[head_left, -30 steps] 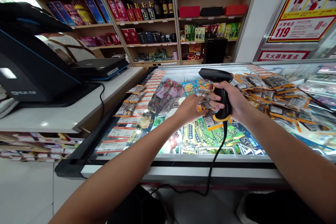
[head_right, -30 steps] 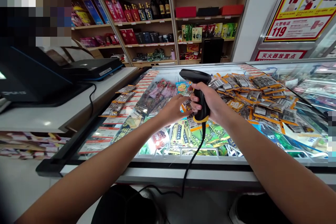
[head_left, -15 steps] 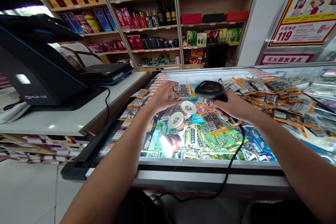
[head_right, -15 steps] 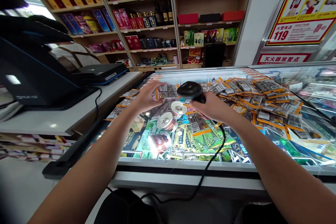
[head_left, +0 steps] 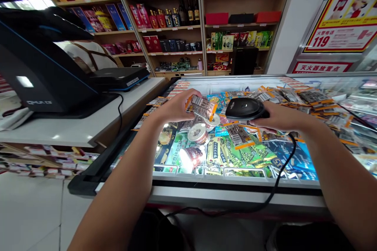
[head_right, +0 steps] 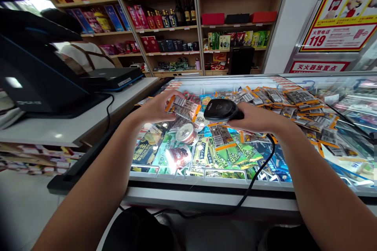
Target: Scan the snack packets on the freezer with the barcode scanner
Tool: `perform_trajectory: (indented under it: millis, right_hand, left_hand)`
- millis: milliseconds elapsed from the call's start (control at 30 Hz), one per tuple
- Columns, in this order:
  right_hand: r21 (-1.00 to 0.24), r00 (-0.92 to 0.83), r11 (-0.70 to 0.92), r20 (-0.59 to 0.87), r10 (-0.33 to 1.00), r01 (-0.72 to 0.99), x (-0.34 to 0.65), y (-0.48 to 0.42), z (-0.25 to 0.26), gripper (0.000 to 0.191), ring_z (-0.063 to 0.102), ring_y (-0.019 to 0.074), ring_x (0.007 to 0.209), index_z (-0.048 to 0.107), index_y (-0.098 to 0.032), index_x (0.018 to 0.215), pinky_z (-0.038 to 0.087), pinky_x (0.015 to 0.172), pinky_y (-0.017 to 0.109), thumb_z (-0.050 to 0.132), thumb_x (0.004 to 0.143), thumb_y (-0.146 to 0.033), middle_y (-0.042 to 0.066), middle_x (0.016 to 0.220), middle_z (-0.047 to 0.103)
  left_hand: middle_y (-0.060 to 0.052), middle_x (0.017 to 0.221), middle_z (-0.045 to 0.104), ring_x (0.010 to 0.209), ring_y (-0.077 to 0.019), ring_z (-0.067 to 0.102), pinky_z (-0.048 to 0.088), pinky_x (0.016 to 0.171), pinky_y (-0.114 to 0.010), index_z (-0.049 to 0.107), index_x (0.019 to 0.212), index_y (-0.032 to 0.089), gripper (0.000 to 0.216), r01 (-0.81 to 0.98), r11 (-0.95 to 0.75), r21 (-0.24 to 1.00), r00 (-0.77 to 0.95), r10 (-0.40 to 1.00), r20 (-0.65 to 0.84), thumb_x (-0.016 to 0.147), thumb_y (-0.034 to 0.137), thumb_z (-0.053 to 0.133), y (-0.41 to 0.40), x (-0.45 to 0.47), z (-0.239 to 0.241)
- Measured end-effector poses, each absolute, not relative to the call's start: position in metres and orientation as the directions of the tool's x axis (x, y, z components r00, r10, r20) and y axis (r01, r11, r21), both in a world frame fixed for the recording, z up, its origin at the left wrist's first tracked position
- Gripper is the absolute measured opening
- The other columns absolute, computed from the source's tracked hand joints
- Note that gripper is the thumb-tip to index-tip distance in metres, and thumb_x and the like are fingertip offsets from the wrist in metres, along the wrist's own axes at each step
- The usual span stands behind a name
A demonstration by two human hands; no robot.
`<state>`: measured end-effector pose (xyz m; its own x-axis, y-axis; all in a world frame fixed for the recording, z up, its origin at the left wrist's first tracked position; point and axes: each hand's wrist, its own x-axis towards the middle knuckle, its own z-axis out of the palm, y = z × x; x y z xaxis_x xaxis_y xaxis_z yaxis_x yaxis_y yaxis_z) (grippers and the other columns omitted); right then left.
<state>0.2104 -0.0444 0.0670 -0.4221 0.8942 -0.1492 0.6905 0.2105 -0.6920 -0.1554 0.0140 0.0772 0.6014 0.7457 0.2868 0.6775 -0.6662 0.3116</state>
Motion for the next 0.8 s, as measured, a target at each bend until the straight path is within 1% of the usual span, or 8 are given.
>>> perform_trajectory:
  millis: [100,233,367,433,500,600,667,800]
  right_hand:
    - [-0.672,-0.439,0.253,-0.119,0.89,0.696,0.212,-0.041,0.066,0.036,0.06,0.0189,0.06,0.064,-0.021,0.093,0.046,0.053,0.03,0.071,0.081,-0.054,0.005,0.07,0.066]
    - [-0.673,-0.421,0.249,-0.103,0.901,0.697,0.212,-0.041,0.066,0.034,0.059,0.0188,0.059,0.065,-0.022,0.094,0.044,0.051,0.029,0.072,0.08,-0.052,0.005,0.07,0.066]
    - [-0.685,-0.413,0.249,-0.083,0.907,0.684,0.208,-0.043,0.067,0.033,0.055,0.0171,0.054,0.064,-0.022,0.096,0.041,0.047,0.028,0.071,0.081,-0.051,0.002,0.064,0.061]
    - [-0.684,-0.406,0.257,-0.063,0.912,0.683,0.205,-0.042,0.067,0.034,0.053,0.0163,0.052,0.064,-0.021,0.097,0.041,0.046,0.028,0.07,0.082,-0.052,0.002,0.063,0.06]
    - [-0.67,-0.386,0.265,-0.036,0.922,0.693,0.203,-0.041,0.065,0.037,0.053,0.0163,0.051,0.063,-0.021,0.101,0.041,0.046,0.029,0.068,0.084,-0.053,0.002,0.063,0.06]
    - [-0.64,-0.36,0.265,-0.019,0.933,0.721,0.2,-0.039,0.06,0.04,0.054,0.0173,0.052,0.063,-0.02,0.102,0.04,0.046,0.03,0.064,0.088,-0.057,0.005,0.064,0.062]
    - [-0.63,-0.357,0.251,-0.043,0.933,0.734,0.198,-0.038,0.057,0.043,0.054,0.0182,0.052,0.062,-0.019,0.099,0.039,0.047,0.032,0.061,0.089,-0.061,0.008,0.066,0.064]
    - [-0.623,-0.355,0.247,-0.053,0.933,0.743,0.196,-0.037,0.053,0.041,0.056,0.0203,0.056,0.062,-0.019,0.097,0.041,0.049,0.034,0.061,0.089,-0.06,0.012,0.072,0.066]
  left_hand:
    - [-0.004,0.139,0.057,0.123,-0.0272,0.057,0.047,0.101,-0.04,0.052,0.134,0.029,0.064,0.667,-0.674,0.317,0.615,0.739,0.275,0.072,0.02,0.068,0.012,-0.153,0.078]
    - [-0.003,0.137,0.058,0.121,-0.0256,0.058,0.048,0.1,-0.037,0.053,0.133,0.029,0.062,0.661,-0.677,0.323,0.62,0.736,0.272,0.073,0.02,0.067,0.011,-0.151,0.077]
    - [-0.005,0.139,0.057,0.122,-0.0275,0.056,0.046,0.103,-0.039,0.054,0.131,0.028,0.057,0.731,-0.625,0.276,0.535,0.775,0.336,0.077,0.03,0.069,0.025,-0.158,0.067]
    - [-0.007,0.133,0.06,0.123,-0.0305,0.055,0.044,0.104,-0.042,0.059,0.12,0.025,0.046,0.835,-0.513,0.199,0.395,0.811,0.432,0.078,0.04,0.071,0.039,-0.168,0.059]
    - [-0.01,0.119,0.065,0.119,-0.0345,0.054,0.044,0.099,-0.047,0.06,0.107,0.024,0.04,0.95,-0.272,0.15,0.158,0.838,0.522,0.077,0.048,0.072,0.054,-0.182,0.051]
    - [-0.013,0.109,0.068,0.117,-0.0384,0.053,0.044,0.093,-0.052,0.06,0.099,0.024,0.042,0.977,0.059,0.207,-0.168,0.812,0.559,0.082,0.062,0.062,0.068,-0.207,0.041]
    - [-0.015,0.105,0.069,0.119,-0.0412,0.05,0.042,0.093,-0.056,0.061,0.099,0.024,0.047,0.959,0.185,0.216,-0.274,0.798,0.536,0.084,0.068,0.057,0.072,-0.222,0.036]
    - [-0.02,0.111,0.07,0.125,-0.0465,0.046,0.035,0.097,-0.066,0.067,0.099,0.021,0.05,0.94,0.309,0.141,-0.34,0.853,0.395,0.08,0.066,0.06,0.074,-0.24,0.029]
